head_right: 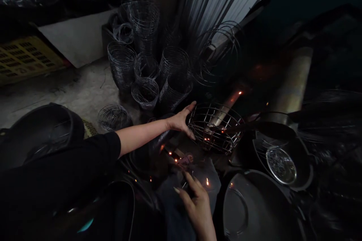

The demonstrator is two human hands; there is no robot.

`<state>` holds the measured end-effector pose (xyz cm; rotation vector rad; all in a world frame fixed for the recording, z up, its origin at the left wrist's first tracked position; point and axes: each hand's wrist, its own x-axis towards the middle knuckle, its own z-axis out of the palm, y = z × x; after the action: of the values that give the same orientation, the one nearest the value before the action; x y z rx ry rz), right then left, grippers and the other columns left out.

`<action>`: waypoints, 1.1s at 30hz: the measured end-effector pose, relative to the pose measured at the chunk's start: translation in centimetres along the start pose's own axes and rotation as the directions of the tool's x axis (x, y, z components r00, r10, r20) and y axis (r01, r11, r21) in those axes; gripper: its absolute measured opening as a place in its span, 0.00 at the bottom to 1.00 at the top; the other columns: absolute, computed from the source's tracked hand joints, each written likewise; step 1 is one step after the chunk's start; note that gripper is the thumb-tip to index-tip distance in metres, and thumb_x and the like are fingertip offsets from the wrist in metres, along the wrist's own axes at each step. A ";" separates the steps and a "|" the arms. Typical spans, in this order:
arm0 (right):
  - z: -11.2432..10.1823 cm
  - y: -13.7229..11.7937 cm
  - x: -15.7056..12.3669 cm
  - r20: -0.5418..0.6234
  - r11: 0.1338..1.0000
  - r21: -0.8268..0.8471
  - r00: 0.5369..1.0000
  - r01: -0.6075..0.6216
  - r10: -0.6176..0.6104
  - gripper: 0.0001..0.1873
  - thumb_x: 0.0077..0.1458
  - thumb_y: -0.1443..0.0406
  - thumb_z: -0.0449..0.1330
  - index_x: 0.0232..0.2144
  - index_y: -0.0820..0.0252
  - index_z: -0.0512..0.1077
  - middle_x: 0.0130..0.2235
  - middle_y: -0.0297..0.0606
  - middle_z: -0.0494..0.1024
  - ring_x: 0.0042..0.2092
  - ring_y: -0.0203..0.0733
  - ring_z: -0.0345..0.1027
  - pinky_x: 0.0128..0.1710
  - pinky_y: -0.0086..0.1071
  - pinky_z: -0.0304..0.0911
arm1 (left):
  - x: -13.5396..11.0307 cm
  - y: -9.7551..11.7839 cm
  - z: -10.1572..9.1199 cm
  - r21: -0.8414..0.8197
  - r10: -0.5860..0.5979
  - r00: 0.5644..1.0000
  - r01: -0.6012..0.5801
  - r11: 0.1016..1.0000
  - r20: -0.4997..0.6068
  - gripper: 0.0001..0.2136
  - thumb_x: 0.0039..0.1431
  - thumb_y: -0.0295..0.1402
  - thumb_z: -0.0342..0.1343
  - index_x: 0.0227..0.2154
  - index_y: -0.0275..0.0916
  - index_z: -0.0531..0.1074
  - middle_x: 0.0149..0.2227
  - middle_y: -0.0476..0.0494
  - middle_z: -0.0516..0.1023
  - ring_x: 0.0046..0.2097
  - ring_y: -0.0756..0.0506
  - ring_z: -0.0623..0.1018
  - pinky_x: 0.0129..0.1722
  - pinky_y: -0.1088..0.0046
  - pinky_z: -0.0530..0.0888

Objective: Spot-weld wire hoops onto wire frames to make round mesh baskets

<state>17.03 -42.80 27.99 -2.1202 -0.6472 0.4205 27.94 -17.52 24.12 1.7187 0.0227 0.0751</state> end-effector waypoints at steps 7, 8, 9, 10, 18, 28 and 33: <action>-1.8 -4.5 0.0 -0.060 0.864 -0.393 0.929 0.315 -0.366 0.14 0.56 0.56 0.58 0.36 0.52 0.82 0.32 0.40 0.82 0.34 0.53 0.78 0.29 0.34 0.75 | -1.0 -2.3 0.6 -0.376 -0.138 0.990 0.115 0.920 -0.034 0.55 0.20 0.32 0.75 0.60 0.31 0.61 0.55 0.33 0.72 0.56 0.39 0.72 0.58 0.60 0.69; -2.3 -5.7 0.0 -0.064 0.842 -0.401 0.906 0.361 -0.419 0.14 0.57 0.56 0.58 0.36 0.53 0.82 0.32 0.40 0.82 0.34 0.51 0.78 0.29 0.32 0.75 | -1.7 -1.8 0.1 -0.362 -0.120 0.992 0.100 0.927 -0.032 0.55 0.20 0.32 0.75 0.60 0.32 0.61 0.56 0.33 0.71 0.57 0.39 0.72 0.58 0.60 0.69; -2.8 -7.0 0.2 -0.060 0.834 -0.385 0.891 0.396 -0.450 0.13 0.57 0.57 0.59 0.36 0.53 0.82 0.33 0.39 0.82 0.34 0.49 0.78 0.29 0.30 0.74 | -2.6 -1.2 -0.5 -0.325 -0.077 0.997 0.065 0.943 -0.024 0.55 0.20 0.32 0.75 0.60 0.32 0.61 0.56 0.33 0.70 0.57 0.38 0.71 0.58 0.60 0.69; -3.2 -8.1 0.4 -0.051 0.838 -0.347 0.884 0.421 -0.465 0.11 0.57 0.59 0.60 0.37 0.54 0.81 0.33 0.38 0.82 0.34 0.46 0.78 0.30 0.28 0.74 | -3.7 -0.5 -1.1 -0.260 -0.015 1.000 0.011 0.966 -0.012 0.55 0.20 0.32 0.75 0.60 0.33 0.61 0.57 0.33 0.69 0.57 0.38 0.71 0.58 0.61 0.68; -3.3 -8.6 4.7 0.073 0.964 -0.217 0.987 0.156 -0.143 0.15 0.57 0.55 0.58 0.34 0.55 0.81 0.31 0.39 0.81 0.31 0.43 0.76 0.29 0.29 0.70 | -10.6 5.3 -1.8 0.374 0.176 0.981 -0.195 0.907 0.085 0.46 0.33 0.40 0.70 0.60 0.40 0.63 0.55 0.38 0.66 0.54 0.38 0.71 0.57 0.61 0.69; -2.1 -4.9 3.4 0.030 0.595 -0.746 0.909 0.298 -0.417 0.15 0.60 0.66 0.53 0.44 0.61 0.78 0.33 0.40 0.80 0.36 0.46 0.72 0.36 0.36 0.65 | -9.1 5.5 -1.2 0.436 0.203 0.978 -0.203 0.877 0.047 0.46 0.33 0.44 0.69 0.60 0.41 0.63 0.53 0.38 0.67 0.54 0.37 0.71 0.57 0.57 0.69; -3.2 -3.7 4.4 -0.089 0.668 -0.662 0.849 0.340 -0.520 0.14 0.62 0.66 0.53 0.40 0.61 0.79 0.32 0.39 0.80 0.34 0.42 0.71 0.39 0.34 0.66 | -7.5 5.6 -0.6 0.369 0.213 0.975 -0.222 0.903 0.065 0.46 0.32 0.43 0.70 0.60 0.39 0.63 0.52 0.39 0.67 0.53 0.39 0.71 0.56 0.61 0.70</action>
<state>21.16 -40.42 32.62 -2.4546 -1.2244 -0.4269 20.29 -18.25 29.47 2.1007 -0.1843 0.2290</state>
